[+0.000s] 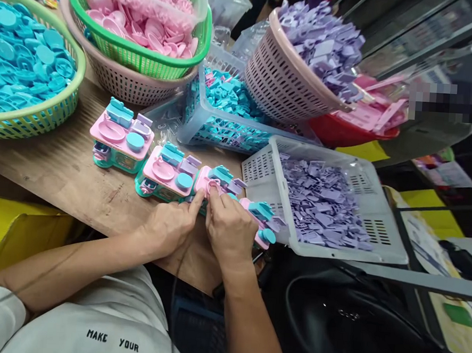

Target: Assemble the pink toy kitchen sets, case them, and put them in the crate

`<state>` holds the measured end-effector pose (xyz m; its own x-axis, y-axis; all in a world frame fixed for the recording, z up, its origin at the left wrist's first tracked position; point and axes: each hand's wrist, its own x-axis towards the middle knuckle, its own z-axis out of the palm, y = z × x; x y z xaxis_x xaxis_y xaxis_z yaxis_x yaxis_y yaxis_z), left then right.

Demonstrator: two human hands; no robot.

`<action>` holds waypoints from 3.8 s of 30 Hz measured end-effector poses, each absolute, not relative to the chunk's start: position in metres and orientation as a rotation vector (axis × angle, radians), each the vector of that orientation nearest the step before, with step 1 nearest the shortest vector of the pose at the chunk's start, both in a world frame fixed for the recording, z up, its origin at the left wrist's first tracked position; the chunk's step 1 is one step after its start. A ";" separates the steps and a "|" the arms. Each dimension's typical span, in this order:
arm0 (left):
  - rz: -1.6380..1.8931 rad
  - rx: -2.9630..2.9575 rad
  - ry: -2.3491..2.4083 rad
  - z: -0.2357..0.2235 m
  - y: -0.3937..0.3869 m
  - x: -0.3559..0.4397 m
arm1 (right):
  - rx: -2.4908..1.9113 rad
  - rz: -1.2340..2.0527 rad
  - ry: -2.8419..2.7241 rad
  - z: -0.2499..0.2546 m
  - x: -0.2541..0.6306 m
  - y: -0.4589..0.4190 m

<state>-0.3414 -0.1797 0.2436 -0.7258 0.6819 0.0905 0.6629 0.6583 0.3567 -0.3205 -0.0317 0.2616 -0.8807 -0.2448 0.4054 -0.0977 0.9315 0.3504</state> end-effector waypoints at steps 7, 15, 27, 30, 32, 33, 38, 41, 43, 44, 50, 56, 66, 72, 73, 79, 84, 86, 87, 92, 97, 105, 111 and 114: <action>0.545 1.153 2.759 0.246 -0.177 -0.341 | 0.484 -0.651 -2.840 0.290 -0.327 -0.024; 0.677 1.075 2.708 0.243 -0.177 -0.344 | 0.440 -0.707 -2.983 0.298 -0.333 -0.031; 1.835 0.342 1.715 0.229 -0.206 -0.332 | 0.077 0.575 -2.721 0.274 -0.292 -0.034; 1.489 0.825 2.133 0.222 -0.207 -0.334 | 0.102 0.725 -2.839 0.243 -0.269 -0.032; 1.219 1.110 2.310 0.219 -0.203 -0.337 | 0.126 0.737 -2.920 0.226 -0.259 -0.030; 1.109 1.212 2.379 0.217 -0.200 -0.338 | 0.125 0.753 -2.923 0.220 -0.255 -0.028; 0.830 1.443 2.659 0.216 -0.199 -0.337 | 0.050 0.872 -2.755 0.212 -0.241 -0.012; 0.742 1.412 2.763 0.216 -0.205 -0.336 | 0.032 0.891 -2.723 0.207 -0.236 -0.007; 0.681 1.403 2.782 0.215 -0.207 -0.337 | -0.025 0.897 -2.718 0.201 -0.237 -0.008; 0.660 1.406 2.785 0.215 -0.207 -0.338 | -0.061 0.893 -2.715 0.199 -0.238 -0.009; 0.623 1.403 2.811 0.215 -0.206 -0.341 | -0.084 0.976 -2.692 0.198 -0.244 -0.012; 0.770 1.553 2.834 0.221 -0.204 -0.343 | -0.088 0.946 -2.645 0.201 -0.241 -0.012; 0.829 1.306 2.936 0.218 -0.207 -0.343 | -0.020 0.869 -2.629 0.203 -0.245 -0.018; 0.418 0.727 2.931 0.228 -0.171 -0.335 | -0.072 0.941 -2.540 0.209 -0.248 -0.022; 0.427 0.720 2.924 0.228 -0.167 -0.335 | -0.062 0.957 -2.537 0.209 -0.248 -0.023; 0.839 0.872 2.827 0.222 -0.168 -0.340 | -0.085 1.163 -2.489 0.213 -0.246 -0.025; 1.536 0.874 2.276 0.216 -0.180 -0.341 | -0.266 1.435 -2.281 0.212 -0.248 -0.022; 1.606 0.752 2.124 0.213 -0.184 -0.340 | -0.333 1.527 -2.161 0.210 -0.248 -0.022; 1.622 0.698 2.097 0.212 -0.185 -0.340 | -0.348 1.552 -2.114 0.210 -0.248 -0.022; 1.772 0.416 1.770 0.217 -0.181 -0.337 | -0.260 1.505 -2.161 0.211 -0.246 -0.025; 1.841 0.188 1.472 0.228 -0.175 -0.333 | -0.095 1.209 -2.354 0.209 -0.243 -0.023; 1.784 0.027 1.411 0.235 -0.179 -0.335 | 0.141 0.755 -2.444 0.202 -0.243 -0.020; 1.844 0.245 1.700 0.227 -0.174 -0.330 | -0.042 0.955 -2.295 0.219 -0.237 -0.023; 1.836 0.426 1.932 0.221 -0.171 -0.325 | -0.016 0.986 -2.323 0.224 -0.235 -0.028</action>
<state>-0.3251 -0.1707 0.2210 -0.8563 0.5063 -0.1021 -0.0759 0.0720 0.9945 -0.2347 -0.0280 0.2243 -0.8152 0.2370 0.5285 -0.2154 0.7229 -0.6565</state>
